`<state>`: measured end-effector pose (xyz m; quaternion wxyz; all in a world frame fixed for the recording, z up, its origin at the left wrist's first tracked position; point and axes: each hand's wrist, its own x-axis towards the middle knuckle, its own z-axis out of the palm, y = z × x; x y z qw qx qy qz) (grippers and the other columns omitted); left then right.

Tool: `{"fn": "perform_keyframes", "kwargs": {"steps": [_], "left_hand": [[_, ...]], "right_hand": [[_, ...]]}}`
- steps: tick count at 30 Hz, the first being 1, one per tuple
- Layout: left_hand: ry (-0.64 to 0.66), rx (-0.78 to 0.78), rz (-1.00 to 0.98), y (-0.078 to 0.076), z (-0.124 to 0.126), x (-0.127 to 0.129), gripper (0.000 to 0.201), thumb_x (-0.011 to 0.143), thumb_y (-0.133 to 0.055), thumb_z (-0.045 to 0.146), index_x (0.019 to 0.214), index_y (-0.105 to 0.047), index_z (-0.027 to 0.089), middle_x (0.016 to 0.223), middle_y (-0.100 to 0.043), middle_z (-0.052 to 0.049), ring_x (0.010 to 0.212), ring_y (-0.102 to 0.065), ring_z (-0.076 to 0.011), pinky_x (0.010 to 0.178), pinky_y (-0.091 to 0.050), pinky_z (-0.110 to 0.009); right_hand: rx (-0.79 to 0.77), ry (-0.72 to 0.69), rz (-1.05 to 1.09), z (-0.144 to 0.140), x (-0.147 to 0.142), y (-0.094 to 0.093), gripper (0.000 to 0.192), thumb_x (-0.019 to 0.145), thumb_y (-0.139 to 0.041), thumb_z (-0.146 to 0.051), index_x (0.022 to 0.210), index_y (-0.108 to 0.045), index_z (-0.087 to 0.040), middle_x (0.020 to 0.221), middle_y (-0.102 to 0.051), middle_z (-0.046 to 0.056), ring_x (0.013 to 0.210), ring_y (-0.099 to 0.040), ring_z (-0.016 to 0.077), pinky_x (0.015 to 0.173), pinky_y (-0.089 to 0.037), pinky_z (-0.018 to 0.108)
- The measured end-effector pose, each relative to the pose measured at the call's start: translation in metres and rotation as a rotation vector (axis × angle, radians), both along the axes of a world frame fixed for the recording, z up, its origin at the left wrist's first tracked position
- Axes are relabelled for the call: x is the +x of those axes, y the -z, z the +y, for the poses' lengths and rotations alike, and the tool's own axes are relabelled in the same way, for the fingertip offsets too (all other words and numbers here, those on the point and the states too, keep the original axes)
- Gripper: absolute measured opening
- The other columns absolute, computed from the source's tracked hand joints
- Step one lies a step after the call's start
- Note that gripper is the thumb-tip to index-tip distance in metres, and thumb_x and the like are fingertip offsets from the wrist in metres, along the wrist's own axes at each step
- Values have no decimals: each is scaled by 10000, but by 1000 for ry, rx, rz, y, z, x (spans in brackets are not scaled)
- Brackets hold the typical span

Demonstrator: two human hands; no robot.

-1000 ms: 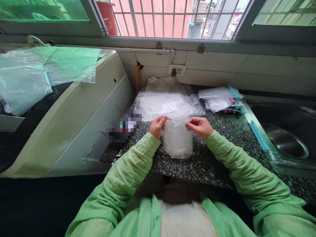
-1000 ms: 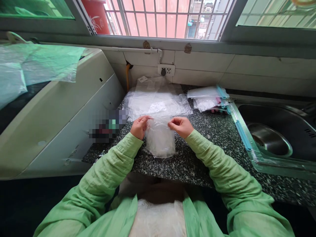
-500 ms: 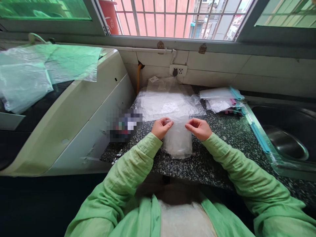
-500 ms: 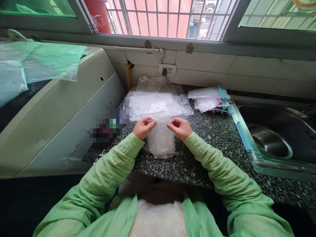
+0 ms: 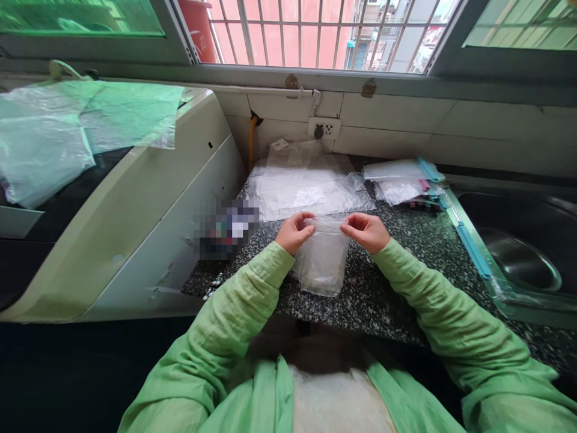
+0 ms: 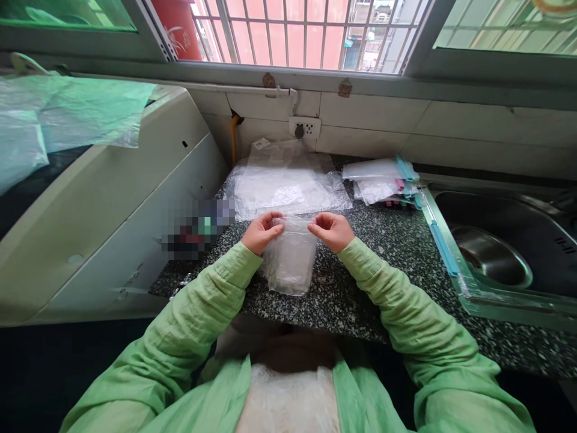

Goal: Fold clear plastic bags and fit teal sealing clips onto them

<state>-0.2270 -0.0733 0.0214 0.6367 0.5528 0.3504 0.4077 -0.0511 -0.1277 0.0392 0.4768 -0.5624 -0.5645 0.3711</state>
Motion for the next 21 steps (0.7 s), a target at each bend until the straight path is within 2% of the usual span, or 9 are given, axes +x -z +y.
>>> {"fn": "perform_keyframes", "kwargs": {"steps": [3, 6, 12, 16, 21], "left_hand": [[26, 18, -32, -1, -1, 1, 315, 484, -685, 230, 757, -559, 136, 656, -563, 4, 536, -451, -67, 504, -343, -185], [51, 36, -55, -1, -2, 1, 342, 465, -695, 232, 763, -561, 133, 705, -570, -6, 583, -473, -77, 539, -361, -192], [-3, 52, 22, -4, -1, 0, 336, 512, -700, 315, 763, -574, 130, 599, -513, 25, 521, -418, -58, 495, -321, -185], [-44, 67, 87, -4, -2, 2, 280, 514, -705, 333, 667, -592, 128, 554, -508, 29, 515, -425, -61, 506, -334, -193], [-104, 56, 40, -3, -2, 3, 227, 516, -693, 319, 563, -577, 129, 543, -548, 15, 537, -460, -78, 542, -370, -212]], "right_hand": [[-13, -19, 19, 0, 0, -1, 372, 520, -673, -481, 652, -566, -150, 589, -556, -6, 538, -472, 93, 531, -400, 248], [-3, -25, -26, 0, 1, 0, 353, 539, -659, -480, 614, -568, -147, 556, -539, -11, 514, -449, 84, 508, -385, 241], [4, -36, -109, -1, 0, 3, 322, 589, -620, -462, 596, -565, -145, 521, -518, -15, 493, -428, 80, 477, -363, 230], [8, -37, -158, -4, -5, 1, 296, 594, -614, -442, 587, -562, -151, 528, -528, -9, 493, -434, 83, 482, -372, 230], [26, -9, -158, -5, -5, 1, 307, 593, -614, -455, 592, -566, -152, 523, -528, -9, 485, -432, 83, 467, -366, 227]]}}
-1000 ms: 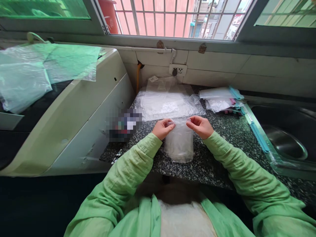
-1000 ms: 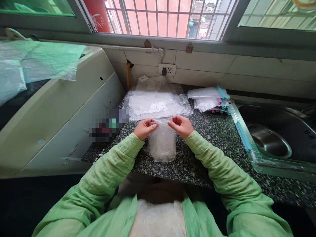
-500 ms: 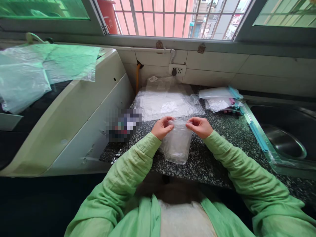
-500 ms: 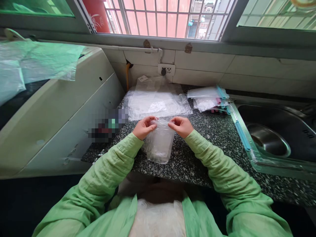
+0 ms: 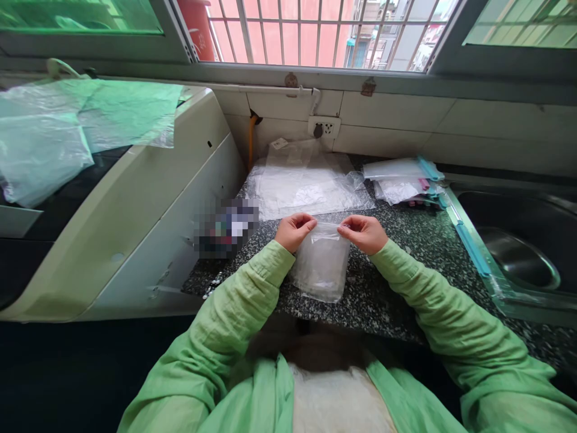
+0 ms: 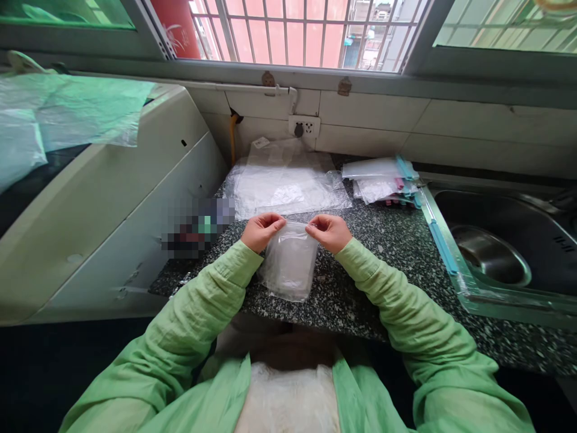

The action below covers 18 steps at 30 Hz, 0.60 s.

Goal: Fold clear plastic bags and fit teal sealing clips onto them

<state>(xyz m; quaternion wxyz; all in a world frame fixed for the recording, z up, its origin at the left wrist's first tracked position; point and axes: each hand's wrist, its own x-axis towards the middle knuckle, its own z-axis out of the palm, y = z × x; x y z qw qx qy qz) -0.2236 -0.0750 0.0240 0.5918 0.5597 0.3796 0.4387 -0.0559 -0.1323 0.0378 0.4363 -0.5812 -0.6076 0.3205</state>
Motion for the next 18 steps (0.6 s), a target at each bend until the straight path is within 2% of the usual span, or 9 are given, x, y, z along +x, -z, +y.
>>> {"fn": "perform_keyframes", "kwargs": {"steps": [3, 7, 13, 18], "left_hand": [[-7, -1, -44, 0, 1, -2, 206, 526, -678, 283, 626, -583, 130, 574, -562, 14, 545, -477, -75, 539, -378, -205], [-27, 3, -114, 3, 5, -6, 276, 545, -659, 293, 749, -539, 153, 528, -496, 61, 425, -392, -41, 424, -309, -184], [22, 51, -108, 4, 6, -6, 320, 561, -662, 384, 707, -484, 162, 507, -454, 74, 431, -400, -37, 441, -317, -181], [-16, 13, -49, 1, 3, -3, 308, 506, -703, 339, 644, -509, 145, 535, -491, 51, 480, -413, -43, 475, -318, -183]], "right_hand": [[9, 27, 25, 2, 3, 2, 327, 584, -617, -471, 595, -565, -149, 519, -522, -11, 483, -430, 83, 466, -364, 230], [44, 84, 55, 3, 5, 0, 334, 570, -628, -481, 592, -556, -156, 533, -531, -7, 492, -439, 85, 484, -382, 242], [74, 132, 76, 3, 6, 1, 338, 569, -637, -485, 599, -554, -159, 535, -537, -7, 493, -447, 87, 494, -402, 247], [62, 82, 66, 4, 6, 5, 350, 582, -627, -498, 630, -561, -158, 579, -563, 3, 516, -468, 94, 510, -410, 248]]}}
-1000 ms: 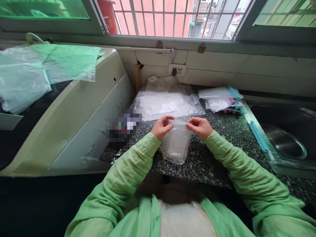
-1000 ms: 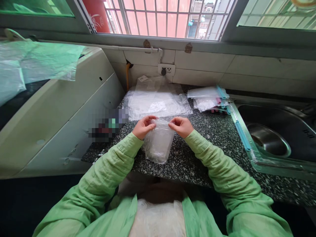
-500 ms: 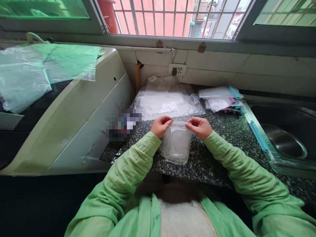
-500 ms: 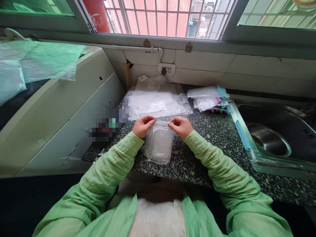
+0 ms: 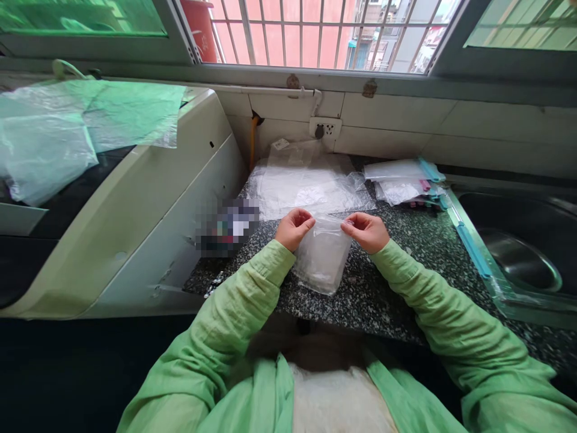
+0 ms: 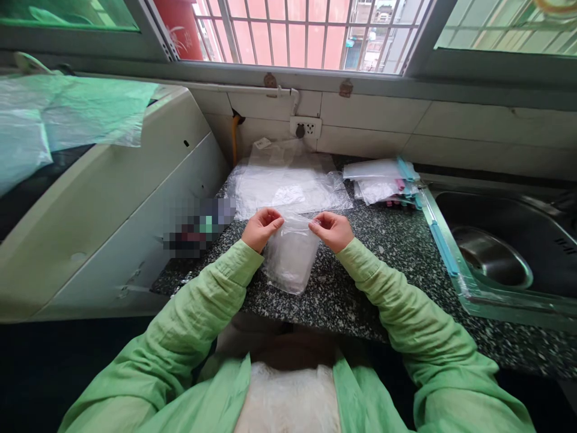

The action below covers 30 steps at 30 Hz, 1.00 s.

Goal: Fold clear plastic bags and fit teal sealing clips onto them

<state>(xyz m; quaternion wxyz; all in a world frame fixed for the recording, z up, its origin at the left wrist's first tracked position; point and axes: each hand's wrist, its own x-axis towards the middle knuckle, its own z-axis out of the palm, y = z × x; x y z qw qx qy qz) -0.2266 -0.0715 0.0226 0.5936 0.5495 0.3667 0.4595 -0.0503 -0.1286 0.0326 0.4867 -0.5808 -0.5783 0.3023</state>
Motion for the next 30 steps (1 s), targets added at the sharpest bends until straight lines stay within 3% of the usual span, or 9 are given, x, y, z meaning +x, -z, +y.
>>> {"fn": "perform_keyframes", "kwargs": {"steps": [7, 17, 23, 28, 30], "left_hand": [[55, 27, 12, -1, -5, 4, 231, 507, -696, 293, 565, -537, 136, 526, -504, 32, 503, -428, -59, 496, -335, -192], [77, 58, -23, 0, -7, 7, 214, 513, -700, 276, 575, -550, 137, 535, -506, 24, 530, -430, -66, 523, -341, -202], [100, 83, -20, 1, -8, 7, 274, 521, -697, 345, 596, -539, 134, 546, -497, 24, 522, -415, -59, 512, -330, -200], [97, 66, 17, 1, -5, 3, 397, 595, -624, 459, 821, -536, 144, 545, -450, 53, 476, -360, -48, 465, -277, -193], [129, 83, 108, 2, -4, 2, 378, 614, -594, 485, 739, -536, 134, 518, -415, 55, 477, -342, -49, 466, -260, -197]], "right_hand": [[-65, -60, -14, 1, -7, -6, 366, 542, -660, -477, 701, -595, -154, 663, -614, 33, 587, -529, 123, 569, -442, 269], [-75, -114, -101, 1, -12, -5, 302, 609, -603, -447, 603, -570, -147, 532, -537, 0, 483, -438, 87, 467, -372, 230], [-5, -124, -174, 1, -15, -3, 247, 643, -578, -386, 617, -590, -141, 552, -569, 7, 502, -465, 90, 498, -400, 224], [35, -122, -221, 0, -15, -2, 208, 667, -547, -334, 600, -591, -141, 546, -577, 5, 505, -476, 90, 509, -405, 218], [41, -129, -239, 0, -15, -3, 207, 669, -541, -325, 592, -587, -139, 536, -570, 3, 497, -468, 86, 501, -398, 213]]}}
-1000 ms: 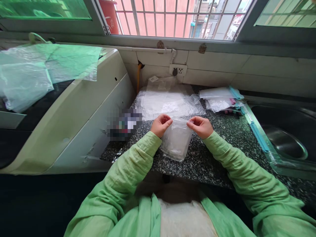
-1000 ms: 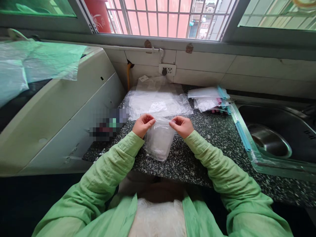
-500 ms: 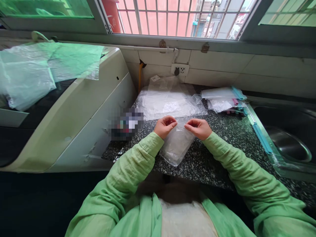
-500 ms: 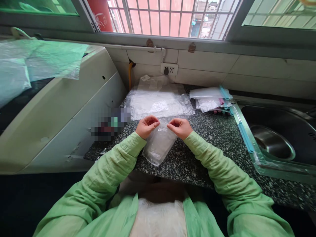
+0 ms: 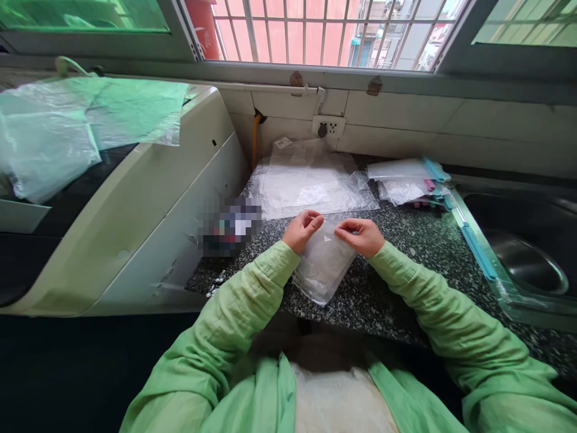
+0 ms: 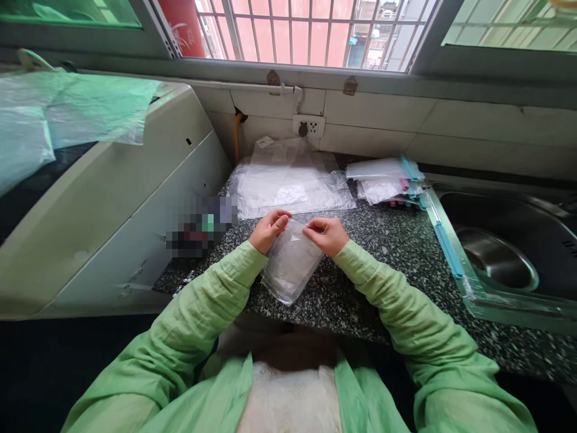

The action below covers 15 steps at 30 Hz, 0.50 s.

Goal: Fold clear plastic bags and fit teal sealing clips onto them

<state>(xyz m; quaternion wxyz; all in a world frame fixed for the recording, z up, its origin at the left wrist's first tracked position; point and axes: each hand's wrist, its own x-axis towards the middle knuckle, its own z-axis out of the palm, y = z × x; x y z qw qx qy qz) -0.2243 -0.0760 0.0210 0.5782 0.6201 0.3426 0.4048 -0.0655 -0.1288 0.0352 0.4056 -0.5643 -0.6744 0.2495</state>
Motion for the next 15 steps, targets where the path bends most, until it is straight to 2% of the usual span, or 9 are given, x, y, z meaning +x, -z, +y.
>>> {"fn": "perform_keyframes", "kwargs": {"steps": [3, 5, 11, 15], "left_hand": [[53, 43, 113, 0, -1, 1, 376, 604, -596, 484, 553, -492, 126, 478, -365, 54, 477, -307, -48, 469, -238, -204], [62, 58, 109, 0, -2, 2, 378, 592, -604, 476, 519, -482, 126, 469, -357, 52, 480, -303, -51, 474, -241, -208], [62, 51, 60, 1, -1, 1, 368, 602, -603, 477, 574, -523, 120, 505, -419, 40, 508, -352, -60, 504, -283, -207], [216, -31, 69, 6, 0, 0, 392, 581, -626, 492, 671, -579, 113, 597, -529, 15, 583, -448, -84, 572, -344, -212]], "right_hand": [[3, -13, -25, 0, -1, -1, 210, 669, -536, -319, 583, -586, -134, 521, -557, 0, 485, -454, 81, 489, -385, 207], [2, -18, -40, -1, -1, -2, 212, 670, -534, -318, 584, -589, -132, 516, -552, -2, 481, -449, 80, 484, -378, 206], [-8, 3, -26, -1, 0, -4, 220, 663, -529, -329, 579, -583, -134, 507, -543, -3, 478, -441, 79, 480, -370, 207], [-21, 36, 32, 0, 4, -4, 233, 647, -530, -348, 579, -574, -129, 520, -539, 2, 486, -434, 79, 481, -368, 211]]}}
